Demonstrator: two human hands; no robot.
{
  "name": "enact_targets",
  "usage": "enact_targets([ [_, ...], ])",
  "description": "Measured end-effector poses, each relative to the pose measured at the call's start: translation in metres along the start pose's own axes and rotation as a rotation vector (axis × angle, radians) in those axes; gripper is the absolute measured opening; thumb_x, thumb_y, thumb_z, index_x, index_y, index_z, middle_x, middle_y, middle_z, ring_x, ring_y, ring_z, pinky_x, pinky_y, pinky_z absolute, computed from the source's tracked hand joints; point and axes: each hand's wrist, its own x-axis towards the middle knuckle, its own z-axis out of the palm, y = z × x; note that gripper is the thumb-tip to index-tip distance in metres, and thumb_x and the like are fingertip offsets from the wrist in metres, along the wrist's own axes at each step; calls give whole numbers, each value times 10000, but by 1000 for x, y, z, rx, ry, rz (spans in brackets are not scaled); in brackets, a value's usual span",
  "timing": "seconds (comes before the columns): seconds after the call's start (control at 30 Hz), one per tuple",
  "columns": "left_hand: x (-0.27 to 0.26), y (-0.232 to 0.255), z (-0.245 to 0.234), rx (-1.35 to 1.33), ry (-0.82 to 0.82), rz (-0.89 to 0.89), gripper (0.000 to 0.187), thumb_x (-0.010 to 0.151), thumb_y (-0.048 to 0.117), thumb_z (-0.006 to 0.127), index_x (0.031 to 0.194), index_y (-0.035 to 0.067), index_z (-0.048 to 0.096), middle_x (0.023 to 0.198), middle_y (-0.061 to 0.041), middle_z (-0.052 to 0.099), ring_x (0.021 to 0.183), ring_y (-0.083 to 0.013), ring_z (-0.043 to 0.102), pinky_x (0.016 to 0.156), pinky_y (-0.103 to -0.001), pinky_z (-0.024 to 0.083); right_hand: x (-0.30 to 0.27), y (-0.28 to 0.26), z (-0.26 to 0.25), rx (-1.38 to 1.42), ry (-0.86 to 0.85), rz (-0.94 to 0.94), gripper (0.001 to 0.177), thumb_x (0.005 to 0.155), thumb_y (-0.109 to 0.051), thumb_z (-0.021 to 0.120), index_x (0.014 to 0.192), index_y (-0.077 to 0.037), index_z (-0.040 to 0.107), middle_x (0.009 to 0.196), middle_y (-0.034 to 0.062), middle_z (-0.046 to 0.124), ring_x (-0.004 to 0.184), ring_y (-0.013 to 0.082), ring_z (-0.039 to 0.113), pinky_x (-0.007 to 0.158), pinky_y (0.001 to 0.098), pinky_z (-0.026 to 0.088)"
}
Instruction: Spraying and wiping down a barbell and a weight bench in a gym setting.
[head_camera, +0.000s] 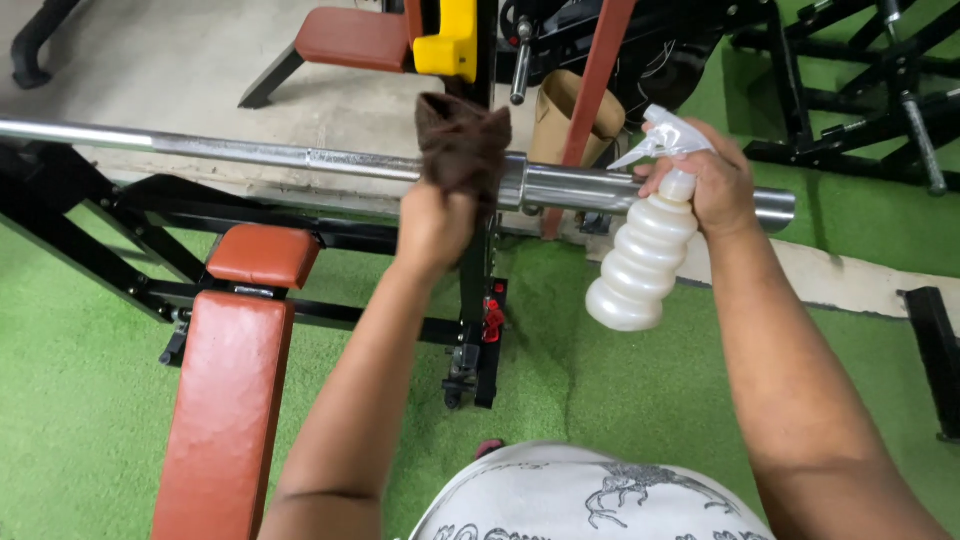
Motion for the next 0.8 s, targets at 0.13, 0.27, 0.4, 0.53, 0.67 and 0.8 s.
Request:
enact_targets([
  [0.13,0,-9,-37,-615,55,-371,502,1068,367,483,1418,26,596,1331,-207,664,1178,-336,662,1019,-437,546,-2,-2,6,2,-3,-34,616,895,-199,478,1406,139,544,851,167,676,811,299,704,994,455,578],
  [0.27,14,38,-98,-1783,383,-75,706,987,554,517,1434,6,512,1369,-134,630,1235,-276,655,1075,-427,554,-4,-3,6,19,15,-37,601,865,-186,486,1372,133,550,902,161,693,783,293,694,972,445,577],
  [0.4,65,29,-97,-1464,408,109,575,1089,514,579,1294,-21,628,1035,-106,636,915,-232,583,793,-373,494,-4,-8,9,3,5,-1,597,873,-204,499,1373,113,582,839,161,675,805,282,698,1003,417,575],
  [0.53,117,35,-87,-864,126,157,513,1044,468,614,1148,-33,662,966,-52,610,870,-165,500,816,-349,520,-3,-8,10,-31,0,-16,589,869,-224,502,1350,105,588,835,154,685,803,273,700,985,405,579],
  [0.67,126,27,-96,-1203,-31,265,434,1054,402,592,1219,3,636,1160,-50,698,1091,-154,651,989,-307,535,-4,-4,7,-46,-31,-55,584,872,-228,504,1335,116,595,825,169,672,782,289,687,969,404,574],
  [0.8,114,29,-81,-1354,-118,238,455,1041,359,591,1249,-39,660,1166,-67,728,1086,-159,660,982,-301,529,-3,0,6,-7,-27,-57,585,876,-217,506,1349,121,578,849,190,665,793,308,682,979,411,565],
])
